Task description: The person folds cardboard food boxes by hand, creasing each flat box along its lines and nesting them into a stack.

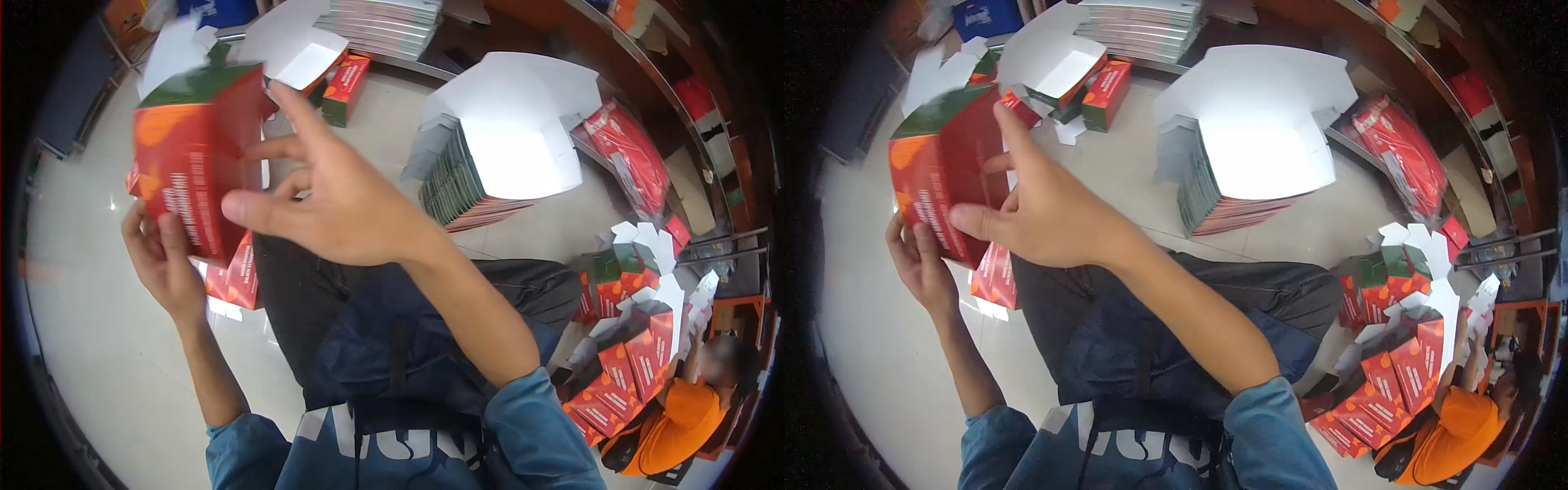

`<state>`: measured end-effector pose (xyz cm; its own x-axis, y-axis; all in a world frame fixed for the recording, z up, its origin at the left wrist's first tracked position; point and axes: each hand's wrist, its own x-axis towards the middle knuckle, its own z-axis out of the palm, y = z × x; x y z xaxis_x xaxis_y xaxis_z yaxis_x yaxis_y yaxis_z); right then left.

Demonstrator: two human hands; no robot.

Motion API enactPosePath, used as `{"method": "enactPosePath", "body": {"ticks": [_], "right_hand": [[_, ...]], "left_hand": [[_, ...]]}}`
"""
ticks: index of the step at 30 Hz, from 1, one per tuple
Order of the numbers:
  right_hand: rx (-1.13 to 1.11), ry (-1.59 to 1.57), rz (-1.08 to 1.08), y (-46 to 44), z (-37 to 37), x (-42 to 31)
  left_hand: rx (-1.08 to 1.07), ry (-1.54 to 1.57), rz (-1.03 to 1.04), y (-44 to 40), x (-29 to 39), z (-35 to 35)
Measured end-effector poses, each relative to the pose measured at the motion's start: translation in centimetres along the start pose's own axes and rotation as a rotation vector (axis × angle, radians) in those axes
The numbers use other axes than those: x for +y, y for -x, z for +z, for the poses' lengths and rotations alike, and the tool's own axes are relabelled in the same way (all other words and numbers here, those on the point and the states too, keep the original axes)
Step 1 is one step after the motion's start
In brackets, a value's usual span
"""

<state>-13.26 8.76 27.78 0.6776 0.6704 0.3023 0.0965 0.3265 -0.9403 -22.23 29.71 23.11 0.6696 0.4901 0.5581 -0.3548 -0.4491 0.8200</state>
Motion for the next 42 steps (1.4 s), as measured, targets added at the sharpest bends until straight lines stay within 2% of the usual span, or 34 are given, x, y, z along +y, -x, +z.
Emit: {"method": "enactPosePath", "body": {"ticks": [1, 3, 5, 7, 9, 11, 13, 15, 17, 20, 23, 25, 28, 31, 34, 38, 42], "right_hand": [[0.043, 0.060, -0.048, 0.1, -0.6, -0.3], [0.146, 0.184, -0.100, 1.3, -2.1, -3.5], [0.305, 0.382, 0.011, 3.6, -3.7, -6.6], [0.598, 0.760, -0.202, 5.2, -5.7, -8.2], [0.725, 0.814, -0.276, 7.0, -8.8, -10.1], [0.849, 0.706, -0.131, 9.3, -11.8, -12.8], [0.986, 0.661, -0.124, 11.3, -16.5, -13.5], [0.987, 0.616, 0.079, 13.5, -20.6, -13.3], [0.901, 0.645, 0.258, 15.1, -24.1, -10.7], [0.813, 0.963, 0.373, 15.5, -27.0, -7.1], [0.700, 1.299, 0.424, 15.4, -26.8, -7.1], [0.650, 1.438, 0.443, 15.8, -26.8, -8.2], [0.675, 1.513, 0.311, 16.4, -27.5, -7.5], [0.686, 1.556, 0.473, 15.6, -25.2, -8.2], [0.678, 1.679, 0.399, 15.4, -24.7, -7.6], [0.690, 1.636, 0.399, 15.2, -23.9, -7.8], [0.741, 1.543, 0.381, 15.6, -24.0, -7.7]], "left_hand": [[0.014, -0.152, 0.208, 0.9, 1.0, 2.0], [-0.262, -0.259, 0.520, 1.3, 3.5, 4.5], [-0.325, -0.440, 0.660, 2.1, 6.9, 7.5], [-0.403, -0.499, 0.856, 1.2, 9.4, 10.0], [-0.379, -0.380, 0.928, 0.9, 10.2, 13.2], [-0.141, -0.190, 1.035, 0.8, 10.3, 16.9], [-0.043, 0.027, 0.948, 2.0, 9.7, 18.6], [-0.101, 0.262, 0.672, 4.2, 8.7, 19.8], [-0.173, 0.409, 0.276, 7.1, 5.9, 23.1], [-0.432, 0.235, 0.283, 8.6, 3.2, 26.3], [-0.594, -0.077, 0.556, 7.7, 2.4, 26.9], [-0.609, -0.061, 0.444, 7.1, 1.8, 26.5], [-0.598, 0.025, 0.389, 6.8, 1.6, 26.0], [-0.567, 0.032, 0.390, 6.4, 2.0, 26.1], [-0.529, -0.070, 0.499, 5.9, 1.6, 26.5], [-0.583, -0.212, 0.585, 5.3, 2.0, 25.9], [-0.600, -0.183, 0.578, 4.8, 1.9, 25.4]]}}
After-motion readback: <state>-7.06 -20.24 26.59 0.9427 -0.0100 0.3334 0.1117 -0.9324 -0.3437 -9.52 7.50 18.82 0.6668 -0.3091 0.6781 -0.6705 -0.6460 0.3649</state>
